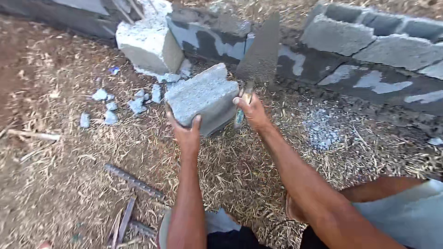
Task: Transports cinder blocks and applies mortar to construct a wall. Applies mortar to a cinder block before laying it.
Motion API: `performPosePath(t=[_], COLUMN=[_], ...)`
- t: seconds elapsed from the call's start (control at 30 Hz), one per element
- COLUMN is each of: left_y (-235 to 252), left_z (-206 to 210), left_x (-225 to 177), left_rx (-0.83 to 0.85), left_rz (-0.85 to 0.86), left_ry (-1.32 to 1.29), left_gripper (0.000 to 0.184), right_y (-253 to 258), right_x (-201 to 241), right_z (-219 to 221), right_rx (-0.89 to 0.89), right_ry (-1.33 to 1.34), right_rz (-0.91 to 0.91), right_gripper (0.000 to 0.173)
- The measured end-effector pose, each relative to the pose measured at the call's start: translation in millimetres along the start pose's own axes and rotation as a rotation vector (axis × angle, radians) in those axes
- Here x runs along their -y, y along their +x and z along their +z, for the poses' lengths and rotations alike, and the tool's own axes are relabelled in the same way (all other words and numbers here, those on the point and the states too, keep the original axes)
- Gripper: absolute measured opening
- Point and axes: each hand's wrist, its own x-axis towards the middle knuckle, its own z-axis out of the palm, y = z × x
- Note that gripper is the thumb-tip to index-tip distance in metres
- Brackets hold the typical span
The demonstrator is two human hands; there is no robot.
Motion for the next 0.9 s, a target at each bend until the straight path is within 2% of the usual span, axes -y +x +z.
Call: performPosePath(t=[0.1,0.23,0.43,0.5,0.57,0.67,0.73,0.9], left_y=[-5,-7,-5,2,16,35,47,50], left_z=[5,2,-15,-23,-27,-24,-22,-22], left_x=[0,-7,-20,-21,-20,-17,-16,-24], left_rx=[-0.032,-0.044,-0.086,-0.063,-0.036,-0.099,-0.129,-0.056], left_rz=[0.037,0.065,-0.103,-0.109,-0.083,-0.118,-0.189,-0.328], left_ry=[-0.026,-0.173,-0.267,-0.284,-0.3,-0.324,-0.381,-0.581], left_gripper=[0.092,0.092,0.086,0.091,0.097,0.082,0.07,0.053], right_y=[11,15,21,25,22,-6,-45,-87], right_x=[-7,4,7,9,25,64,83,100], right_z=[14,24,43,44,39,34,37,52], right_rx=[-0.085,-0.092,-0.055,-0.036,-0.044,-0.098,-0.1,0.017], right_ry=[0.042,0.051,-0.013,-0.095,-0.313,-0.577,-0.586,-0.581], right_rz=[-0.037,-0.063,-0.039,-0.047,-0.031,0.019,0.096,0.283], right_gripper=[0.052,0.053,0.047,0.047,0.05,0.054,0.06,0.047])
